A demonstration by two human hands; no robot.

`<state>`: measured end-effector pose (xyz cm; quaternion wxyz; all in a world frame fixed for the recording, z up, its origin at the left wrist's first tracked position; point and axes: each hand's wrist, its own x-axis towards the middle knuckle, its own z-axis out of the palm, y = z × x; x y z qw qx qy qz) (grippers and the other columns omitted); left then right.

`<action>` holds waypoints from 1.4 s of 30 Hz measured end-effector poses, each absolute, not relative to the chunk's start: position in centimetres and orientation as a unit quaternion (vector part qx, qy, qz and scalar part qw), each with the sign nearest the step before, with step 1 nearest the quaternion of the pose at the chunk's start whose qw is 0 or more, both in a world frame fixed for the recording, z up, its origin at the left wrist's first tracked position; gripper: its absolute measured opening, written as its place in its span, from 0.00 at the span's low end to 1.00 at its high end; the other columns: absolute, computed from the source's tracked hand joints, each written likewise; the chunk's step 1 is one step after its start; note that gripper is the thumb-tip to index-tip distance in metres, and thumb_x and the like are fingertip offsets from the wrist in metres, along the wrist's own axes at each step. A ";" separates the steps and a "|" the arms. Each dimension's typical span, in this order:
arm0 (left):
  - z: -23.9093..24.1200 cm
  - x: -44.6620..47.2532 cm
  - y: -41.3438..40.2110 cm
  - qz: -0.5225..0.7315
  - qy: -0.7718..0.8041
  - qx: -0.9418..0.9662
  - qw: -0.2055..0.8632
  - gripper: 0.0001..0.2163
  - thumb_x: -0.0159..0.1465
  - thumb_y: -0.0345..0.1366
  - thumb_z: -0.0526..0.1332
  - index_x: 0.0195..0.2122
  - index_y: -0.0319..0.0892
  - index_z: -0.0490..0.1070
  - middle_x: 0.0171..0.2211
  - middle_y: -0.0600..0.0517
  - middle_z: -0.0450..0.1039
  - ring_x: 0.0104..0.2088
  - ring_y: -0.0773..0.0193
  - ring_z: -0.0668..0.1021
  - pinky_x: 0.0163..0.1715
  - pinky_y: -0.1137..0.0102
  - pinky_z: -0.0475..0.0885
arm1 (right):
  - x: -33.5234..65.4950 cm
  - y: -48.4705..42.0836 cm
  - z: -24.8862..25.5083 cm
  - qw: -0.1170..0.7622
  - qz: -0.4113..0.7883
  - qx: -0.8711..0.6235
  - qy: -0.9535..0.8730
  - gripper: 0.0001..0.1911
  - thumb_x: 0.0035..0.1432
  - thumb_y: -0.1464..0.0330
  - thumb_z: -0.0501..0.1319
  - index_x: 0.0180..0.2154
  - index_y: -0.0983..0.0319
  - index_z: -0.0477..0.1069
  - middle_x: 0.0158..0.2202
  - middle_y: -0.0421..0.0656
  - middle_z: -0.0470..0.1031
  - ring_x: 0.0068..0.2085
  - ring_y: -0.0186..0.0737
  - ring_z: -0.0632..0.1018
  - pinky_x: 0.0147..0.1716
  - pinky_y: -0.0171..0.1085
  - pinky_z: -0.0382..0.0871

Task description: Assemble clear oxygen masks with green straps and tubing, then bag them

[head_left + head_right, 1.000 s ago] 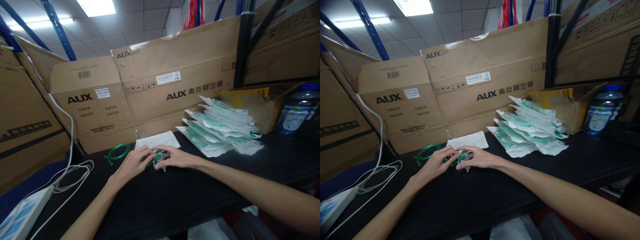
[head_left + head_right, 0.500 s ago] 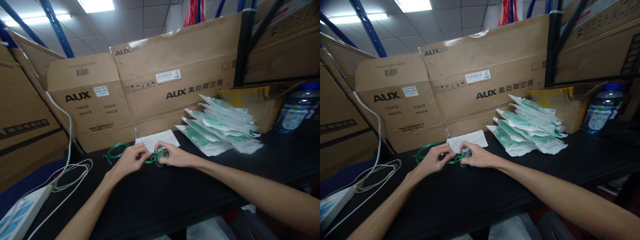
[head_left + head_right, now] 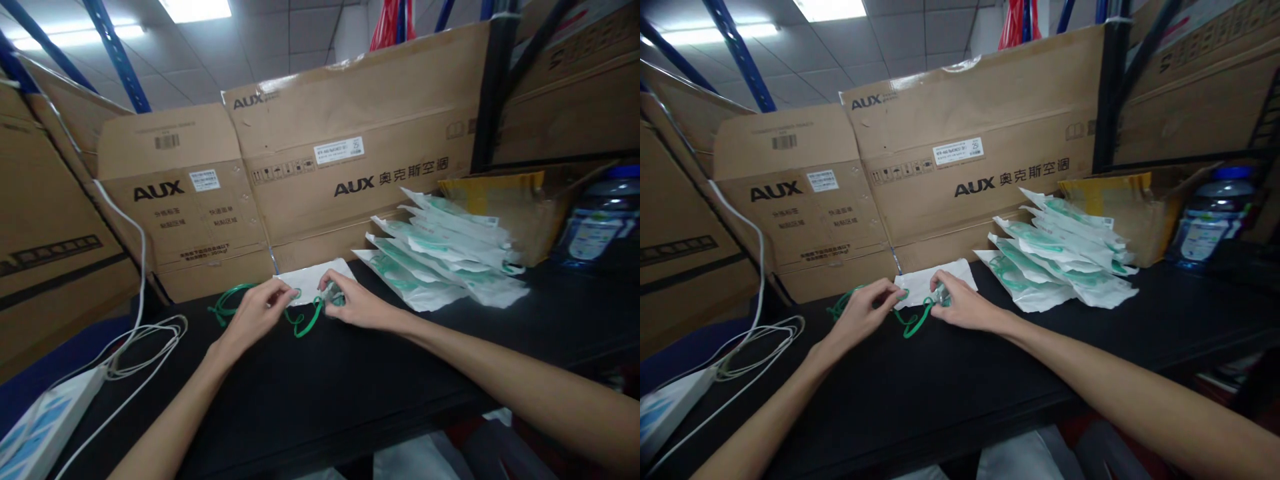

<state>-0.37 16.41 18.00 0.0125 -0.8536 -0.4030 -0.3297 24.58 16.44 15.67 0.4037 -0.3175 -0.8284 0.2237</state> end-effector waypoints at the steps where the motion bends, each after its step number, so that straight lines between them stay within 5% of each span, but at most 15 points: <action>1: 17.6 0.7 16.0 -0.315 -0.389 -0.866 -0.009 0.15 0.72 0.46 0.55 0.33 0.42 0.73 0.28 0.54 0.73 0.29 0.64 0.73 0.32 0.71 0.65 | 24.4 16.3 15.5 0.397 0.212 -0.309 -0.838 0.15 0.52 0.74 0.61 0.42 0.58 0.63 0.36 0.38 0.67 0.35 0.38 0.69 0.36 0.36 0.62; 11: 15.7 1.8 15.7 -0.203 -0.397 -0.894 -0.049 0.10 0.69 0.44 0.60 0.39 0.46 0.78 0.29 0.55 0.76 0.29 0.63 0.75 0.32 0.72 0.64 | 24.2 16.3 14.4 0.374 0.152 -0.261 -0.877 0.12 0.57 0.71 0.61 0.42 0.58 0.60 0.41 0.41 0.64 0.41 0.41 0.69 0.43 0.39 0.63; 27: 15.3 2.8 15.1 -0.238 -0.378 -0.890 -0.092 0.09 0.66 0.34 0.57 0.28 0.41 0.68 0.23 0.59 0.64 0.24 0.68 0.68 0.28 0.74 0.59 | 24.2 16.6 14.0 0.326 0.131 -0.242 -0.904 0.18 0.54 0.75 0.59 0.45 0.59 0.57 0.44 0.44 0.62 0.44 0.43 0.68 0.46 0.41 0.65; 42: 15.5 2.5 15.0 -0.251 -0.378 -0.887 -0.082 0.09 0.64 0.32 0.58 0.25 0.41 0.65 0.21 0.59 0.61 0.24 0.69 0.66 0.28 0.74 0.57 | 24.2 16.1 14.7 0.335 0.175 -0.244 -0.893 0.11 0.61 0.72 0.60 0.42 0.59 0.58 0.41 0.42 0.64 0.40 0.39 0.69 0.43 0.38 0.65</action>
